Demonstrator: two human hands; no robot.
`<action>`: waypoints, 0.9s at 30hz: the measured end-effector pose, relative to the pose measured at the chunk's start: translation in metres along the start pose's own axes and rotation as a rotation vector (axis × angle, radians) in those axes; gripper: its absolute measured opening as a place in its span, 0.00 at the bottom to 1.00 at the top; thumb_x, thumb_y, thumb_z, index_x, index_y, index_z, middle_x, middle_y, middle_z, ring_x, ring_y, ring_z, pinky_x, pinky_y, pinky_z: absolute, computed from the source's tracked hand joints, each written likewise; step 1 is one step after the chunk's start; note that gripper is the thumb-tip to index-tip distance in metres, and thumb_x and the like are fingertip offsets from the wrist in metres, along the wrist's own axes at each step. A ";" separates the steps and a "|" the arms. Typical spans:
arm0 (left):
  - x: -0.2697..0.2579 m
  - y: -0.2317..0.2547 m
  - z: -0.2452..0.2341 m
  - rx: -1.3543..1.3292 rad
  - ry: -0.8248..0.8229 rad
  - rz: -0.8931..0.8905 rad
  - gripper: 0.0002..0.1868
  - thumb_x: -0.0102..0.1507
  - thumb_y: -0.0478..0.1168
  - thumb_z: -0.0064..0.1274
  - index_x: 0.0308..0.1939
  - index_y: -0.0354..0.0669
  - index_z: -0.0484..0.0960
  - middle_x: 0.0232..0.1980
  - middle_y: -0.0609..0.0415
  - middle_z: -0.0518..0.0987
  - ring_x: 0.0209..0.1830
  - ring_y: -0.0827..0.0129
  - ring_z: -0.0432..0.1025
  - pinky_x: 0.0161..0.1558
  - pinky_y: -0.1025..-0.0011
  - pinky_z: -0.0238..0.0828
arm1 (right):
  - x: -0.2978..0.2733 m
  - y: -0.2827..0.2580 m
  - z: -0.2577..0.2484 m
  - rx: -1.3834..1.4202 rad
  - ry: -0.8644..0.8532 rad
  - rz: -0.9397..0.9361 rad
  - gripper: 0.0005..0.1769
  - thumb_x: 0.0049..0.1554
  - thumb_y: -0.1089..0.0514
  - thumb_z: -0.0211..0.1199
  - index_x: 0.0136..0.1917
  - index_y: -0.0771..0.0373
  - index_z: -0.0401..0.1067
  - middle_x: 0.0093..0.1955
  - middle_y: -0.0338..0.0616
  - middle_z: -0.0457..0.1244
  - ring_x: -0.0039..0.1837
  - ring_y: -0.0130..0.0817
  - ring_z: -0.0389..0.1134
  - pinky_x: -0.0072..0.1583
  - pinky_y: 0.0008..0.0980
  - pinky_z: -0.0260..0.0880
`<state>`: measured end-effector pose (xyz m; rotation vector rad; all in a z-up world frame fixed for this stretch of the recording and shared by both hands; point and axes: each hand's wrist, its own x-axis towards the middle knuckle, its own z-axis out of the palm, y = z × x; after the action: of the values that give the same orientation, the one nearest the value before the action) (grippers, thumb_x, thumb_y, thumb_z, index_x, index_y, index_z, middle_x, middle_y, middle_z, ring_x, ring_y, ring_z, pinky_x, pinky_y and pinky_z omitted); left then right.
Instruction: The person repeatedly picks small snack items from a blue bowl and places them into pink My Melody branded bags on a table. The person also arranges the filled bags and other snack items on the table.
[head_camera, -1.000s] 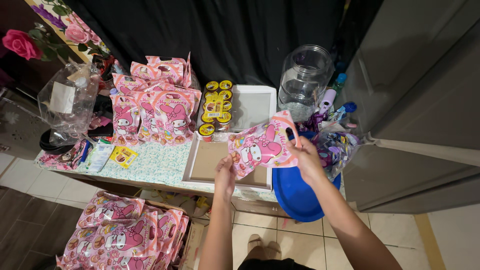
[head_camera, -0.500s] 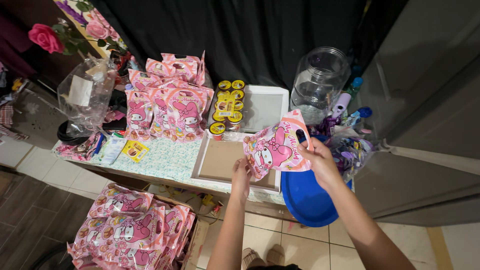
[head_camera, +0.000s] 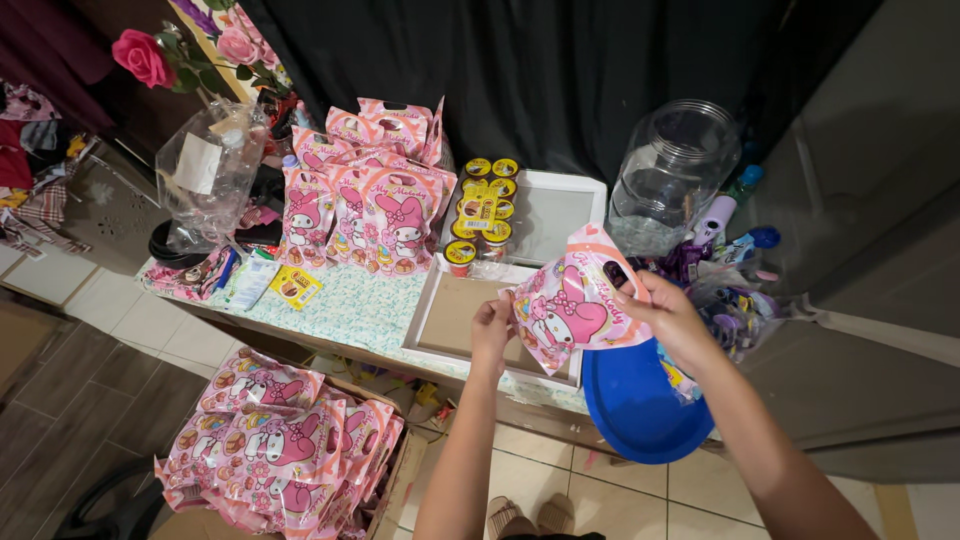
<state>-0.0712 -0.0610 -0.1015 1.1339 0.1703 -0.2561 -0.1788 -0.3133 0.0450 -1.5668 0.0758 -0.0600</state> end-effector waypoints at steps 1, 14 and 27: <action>0.000 0.001 0.000 -0.013 0.001 -0.011 0.17 0.69 0.53 0.53 0.38 0.43 0.77 0.36 0.58 0.77 0.38 0.72 0.71 0.43 0.68 0.70 | 0.001 -0.001 -0.001 -0.019 0.008 -0.001 0.02 0.59 0.63 0.62 0.46 0.61 0.71 0.40 0.32 0.65 0.44 0.19 0.64 0.47 0.23 0.64; -0.013 0.014 0.006 -0.260 -0.058 -0.100 0.20 0.68 0.59 0.46 0.48 0.49 0.80 0.43 0.59 0.79 0.43 0.73 0.70 0.47 0.69 0.68 | 0.031 -0.002 -0.004 0.003 0.097 -0.104 0.03 0.61 0.61 0.63 0.47 0.61 0.70 0.42 0.31 0.64 0.45 0.19 0.62 0.48 0.23 0.62; -0.030 0.067 -0.060 -0.146 -0.210 0.041 0.08 0.72 0.46 0.47 0.45 0.46 0.74 0.47 0.62 0.79 0.50 0.76 0.73 0.56 0.64 0.73 | 0.111 -0.021 0.064 0.062 0.016 -0.083 0.03 0.61 0.65 0.62 0.48 0.62 0.69 0.46 0.35 0.66 0.48 0.21 0.66 0.52 0.24 0.65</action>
<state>-0.0808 0.0233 -0.0605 0.9581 -0.0201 -0.3189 -0.0630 -0.2597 0.0655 -1.5074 0.0215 -0.1395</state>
